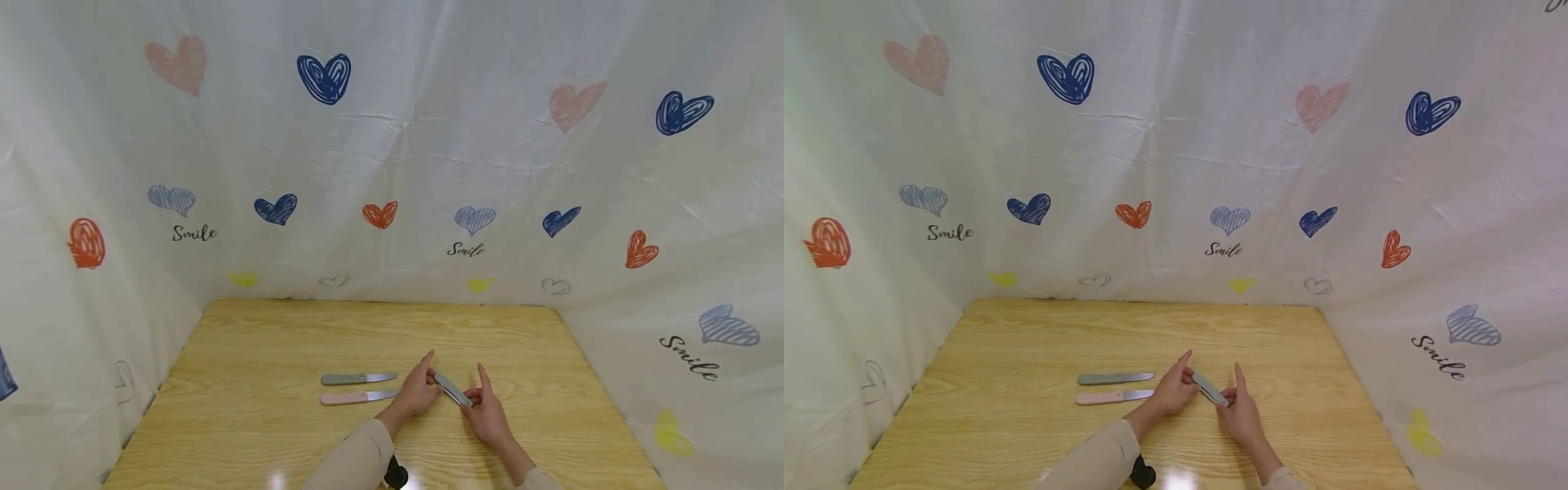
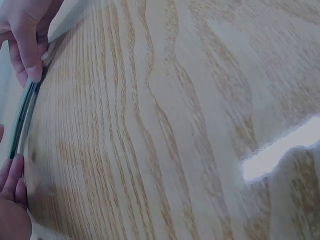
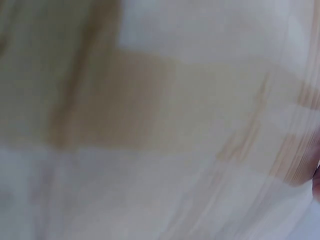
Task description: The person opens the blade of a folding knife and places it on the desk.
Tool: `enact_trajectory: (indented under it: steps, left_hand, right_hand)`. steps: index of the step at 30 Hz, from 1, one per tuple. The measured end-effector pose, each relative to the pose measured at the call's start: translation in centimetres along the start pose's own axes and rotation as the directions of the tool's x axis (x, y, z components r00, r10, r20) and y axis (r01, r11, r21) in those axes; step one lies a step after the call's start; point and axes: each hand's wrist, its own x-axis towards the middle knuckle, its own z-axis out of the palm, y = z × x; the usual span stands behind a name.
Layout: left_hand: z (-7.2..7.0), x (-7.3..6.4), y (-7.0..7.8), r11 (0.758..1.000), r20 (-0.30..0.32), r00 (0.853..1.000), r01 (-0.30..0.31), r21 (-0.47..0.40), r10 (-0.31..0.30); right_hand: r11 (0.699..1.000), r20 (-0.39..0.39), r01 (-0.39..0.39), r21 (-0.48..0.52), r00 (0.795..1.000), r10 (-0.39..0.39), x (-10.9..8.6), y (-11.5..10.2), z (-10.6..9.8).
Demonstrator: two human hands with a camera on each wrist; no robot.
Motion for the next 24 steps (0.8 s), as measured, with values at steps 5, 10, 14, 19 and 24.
enact_trajectory:
  steps: [5,10,14,19,24]
  left_hand:
    - [0.0,-0.1,-0.6,0.987,-0.098,0.994,0.032,-0.155,-0.048]
    - [-0.3,-0.4,-0.9,0.98,-0.144,0.987,0.038,-0.195,-0.067]
    - [-0.8,-0.6,-0.9,0.979,-0.153,0.987,0.012,-0.204,-0.044]
    - [-1.9,-0.9,-0.9,0.975,-0.171,0.985,-0.023,-0.223,-0.015]
    - [-3.1,-1.1,-0.8,0.971,-0.153,0.988,-0.012,-0.24,-0.026]
  right_hand:
    - [0.991,0.033,-0.033,0.129,0.999,0.029,-0.1,-0.1,-0.4]
    - [0.964,0.067,-0.011,0.264,0.998,-0.007,-0.1,-0.5,-0.1]
    - [0.953,0.074,-0.005,0.302,0.997,-0.019,0.1,-1.2,0.3]
    - [0.944,0.08,-0.012,0.329,0.997,-0.015,0.3,-2.3,0.6]
    - [0.935,0.077,0.019,0.355,0.996,-0.049,0.6,-3.3,0.9]
